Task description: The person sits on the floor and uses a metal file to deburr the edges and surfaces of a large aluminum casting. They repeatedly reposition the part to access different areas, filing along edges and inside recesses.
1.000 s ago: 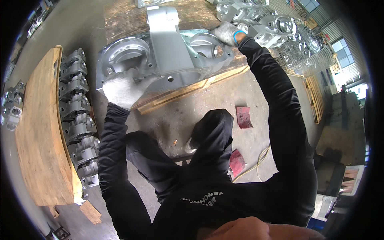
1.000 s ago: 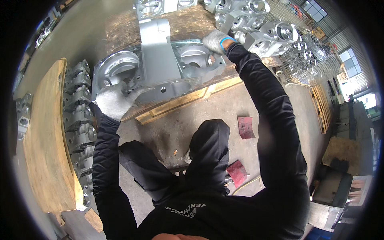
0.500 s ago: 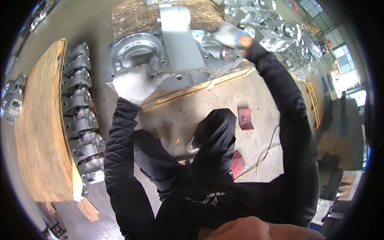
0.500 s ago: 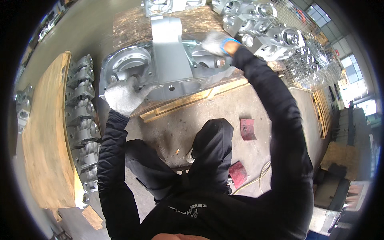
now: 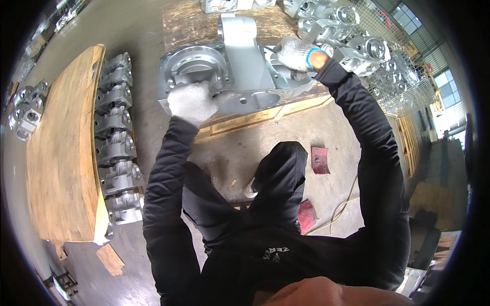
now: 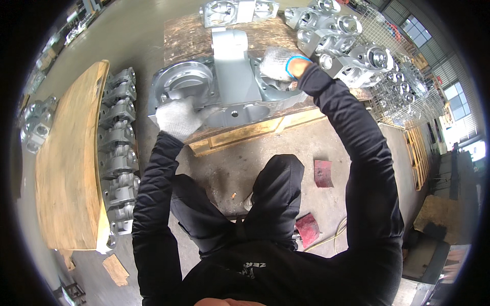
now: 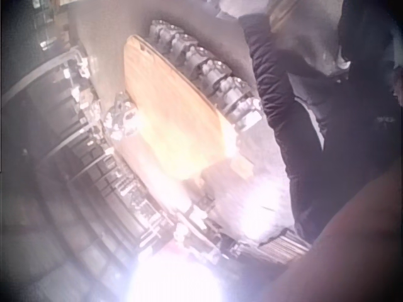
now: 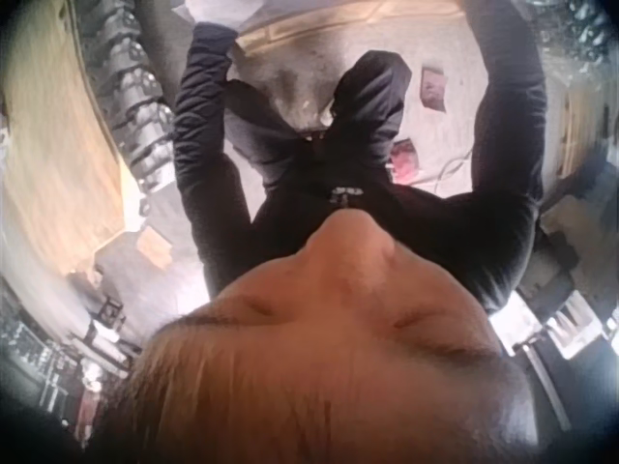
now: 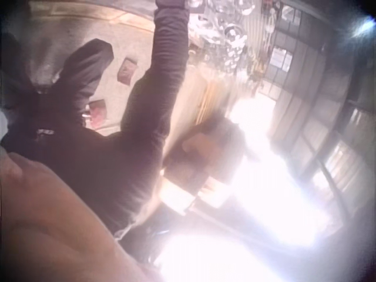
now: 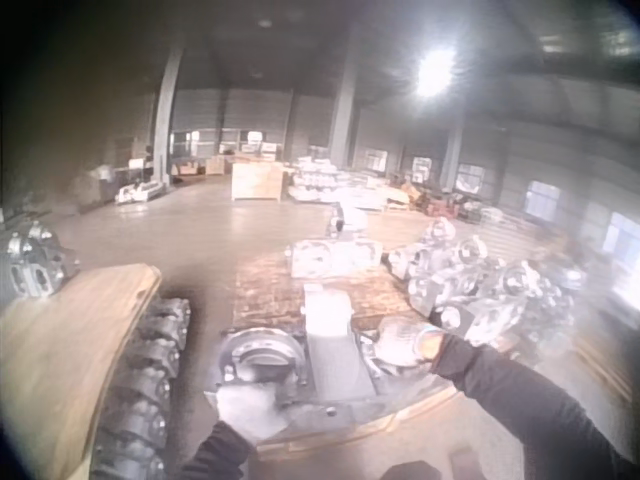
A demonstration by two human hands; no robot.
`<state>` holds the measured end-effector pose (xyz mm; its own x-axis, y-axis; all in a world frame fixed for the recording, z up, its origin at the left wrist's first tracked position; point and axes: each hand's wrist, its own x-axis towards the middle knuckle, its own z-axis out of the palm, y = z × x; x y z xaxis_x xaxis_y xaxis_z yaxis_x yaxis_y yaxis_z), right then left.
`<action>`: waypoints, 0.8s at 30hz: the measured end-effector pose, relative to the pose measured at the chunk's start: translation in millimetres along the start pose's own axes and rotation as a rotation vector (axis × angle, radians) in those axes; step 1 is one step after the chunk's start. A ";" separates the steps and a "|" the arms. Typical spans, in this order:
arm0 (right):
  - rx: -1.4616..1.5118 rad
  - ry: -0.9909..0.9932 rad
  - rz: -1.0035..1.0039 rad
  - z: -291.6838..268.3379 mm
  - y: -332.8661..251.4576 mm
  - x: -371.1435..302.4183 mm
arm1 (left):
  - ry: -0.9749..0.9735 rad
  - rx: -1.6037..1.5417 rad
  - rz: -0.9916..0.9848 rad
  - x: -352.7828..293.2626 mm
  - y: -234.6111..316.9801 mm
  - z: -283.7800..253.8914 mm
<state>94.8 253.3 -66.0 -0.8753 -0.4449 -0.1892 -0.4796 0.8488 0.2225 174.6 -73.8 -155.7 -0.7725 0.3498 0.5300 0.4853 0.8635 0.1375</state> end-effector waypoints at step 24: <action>0.609 0.207 -0.084 -32.0 -89.4 68.7 | 0.120 -0.147 0.001 -7.2 5.0 6.1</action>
<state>75.6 137.7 -68.3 -0.8592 -0.5113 0.0200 -0.4797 0.7913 -0.3791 180.1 -69.8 -163.9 -0.7220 0.2970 0.6249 0.5474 0.7976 0.2533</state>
